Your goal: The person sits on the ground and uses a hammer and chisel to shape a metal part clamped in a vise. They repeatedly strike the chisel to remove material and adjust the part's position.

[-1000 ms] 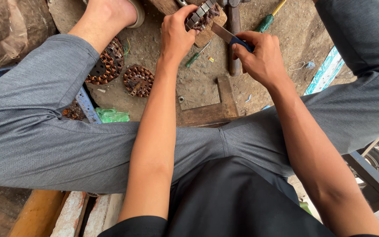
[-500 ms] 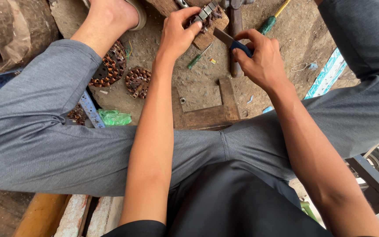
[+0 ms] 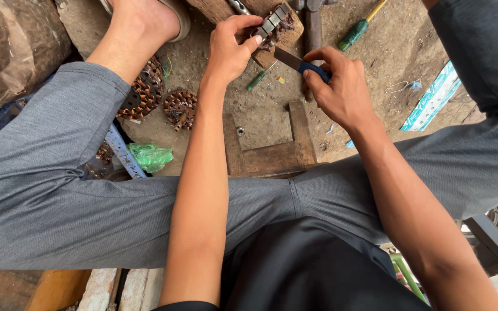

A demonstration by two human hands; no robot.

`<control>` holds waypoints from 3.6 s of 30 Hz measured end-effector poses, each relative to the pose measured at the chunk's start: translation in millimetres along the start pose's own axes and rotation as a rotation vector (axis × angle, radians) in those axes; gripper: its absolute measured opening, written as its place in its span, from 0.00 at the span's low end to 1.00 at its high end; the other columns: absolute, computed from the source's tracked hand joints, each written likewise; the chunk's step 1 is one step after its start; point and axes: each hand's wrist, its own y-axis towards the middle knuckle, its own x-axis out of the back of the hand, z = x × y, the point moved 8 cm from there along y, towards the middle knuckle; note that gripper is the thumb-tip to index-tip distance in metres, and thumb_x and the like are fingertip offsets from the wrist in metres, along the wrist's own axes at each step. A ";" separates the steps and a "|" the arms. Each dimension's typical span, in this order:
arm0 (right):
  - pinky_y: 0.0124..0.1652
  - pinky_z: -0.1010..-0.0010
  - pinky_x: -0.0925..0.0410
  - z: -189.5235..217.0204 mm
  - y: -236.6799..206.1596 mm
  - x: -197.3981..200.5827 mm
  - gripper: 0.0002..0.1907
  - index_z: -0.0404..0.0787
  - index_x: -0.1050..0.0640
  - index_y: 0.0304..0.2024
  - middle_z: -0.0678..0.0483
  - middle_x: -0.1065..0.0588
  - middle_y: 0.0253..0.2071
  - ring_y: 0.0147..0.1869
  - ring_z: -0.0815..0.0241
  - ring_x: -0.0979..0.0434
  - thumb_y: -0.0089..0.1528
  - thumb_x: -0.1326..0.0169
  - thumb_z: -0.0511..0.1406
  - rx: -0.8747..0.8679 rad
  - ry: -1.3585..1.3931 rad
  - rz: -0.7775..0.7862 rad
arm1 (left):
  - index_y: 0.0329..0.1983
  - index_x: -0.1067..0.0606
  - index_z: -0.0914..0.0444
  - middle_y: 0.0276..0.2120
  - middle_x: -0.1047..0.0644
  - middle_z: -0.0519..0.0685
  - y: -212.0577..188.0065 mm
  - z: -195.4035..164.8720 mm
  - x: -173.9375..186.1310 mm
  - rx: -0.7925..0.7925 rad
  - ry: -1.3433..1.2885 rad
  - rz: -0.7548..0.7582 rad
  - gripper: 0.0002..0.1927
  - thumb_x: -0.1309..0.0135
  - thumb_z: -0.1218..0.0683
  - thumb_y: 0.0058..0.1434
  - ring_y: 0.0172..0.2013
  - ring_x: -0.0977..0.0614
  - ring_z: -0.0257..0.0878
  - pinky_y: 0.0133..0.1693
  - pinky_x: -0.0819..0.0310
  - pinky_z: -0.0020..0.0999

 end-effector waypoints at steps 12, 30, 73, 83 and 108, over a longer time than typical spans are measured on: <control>0.29 0.67 0.33 17.5 2.7 -3.8 0.09 0.33 0.20 0.49 0.46 0.24 0.26 0.26 0.59 0.24 0.67 0.44 0.30 0.162 -0.090 -0.113 | 0.53 0.20 0.64 0.45 0.15 0.52 -3.2 4.6 1.2 0.032 -0.094 -0.073 0.20 0.37 0.65 0.56 0.45 0.13 0.39 0.49 0.18 0.33; 0.33 0.66 0.28 29.9 11.1 -38.7 0.11 0.31 0.23 0.55 0.45 0.21 0.28 0.31 0.55 0.18 0.71 0.48 0.29 0.163 -0.174 -0.213 | 0.53 0.19 0.64 0.45 0.15 0.50 -7.4 12.8 -2.5 0.047 -0.307 -0.044 0.19 0.37 0.66 0.58 0.47 0.14 0.36 0.51 0.18 0.32; 0.32 0.53 0.34 1.8 44.0 -9.7 0.19 0.37 0.32 0.56 0.40 0.22 0.29 0.30 0.43 0.22 0.72 0.55 0.45 -0.076 0.125 -0.242 | 0.72 0.41 0.75 0.71 0.36 0.64 -27.6 -56.6 -64.0 -0.266 0.779 -0.061 0.31 0.53 0.61 0.66 0.73 0.35 0.54 0.77 0.48 0.47; 0.56 0.51 0.30 -130.1 80.0 -17.3 0.44 0.29 0.31 0.56 0.31 0.26 0.54 0.60 0.33 0.25 0.53 0.32 0.55 -0.609 -0.125 -0.063 | 0.71 0.38 0.73 0.70 0.35 0.66 -32.5 -82.2 -50.4 -0.275 0.619 -0.105 0.26 0.56 0.61 0.71 0.69 0.32 0.63 0.71 0.40 0.51; 0.30 0.55 0.33 -8.3 -80.2 61.4 0.27 0.36 0.25 0.36 0.44 0.30 0.17 0.22 0.47 0.25 0.67 0.53 0.54 0.042 -0.379 0.294 | 0.68 0.37 0.78 0.67 0.32 0.68 -40.3 -78.3 -49.5 -0.320 0.442 -0.123 0.27 0.54 0.58 0.69 0.70 0.34 0.61 0.73 0.48 0.48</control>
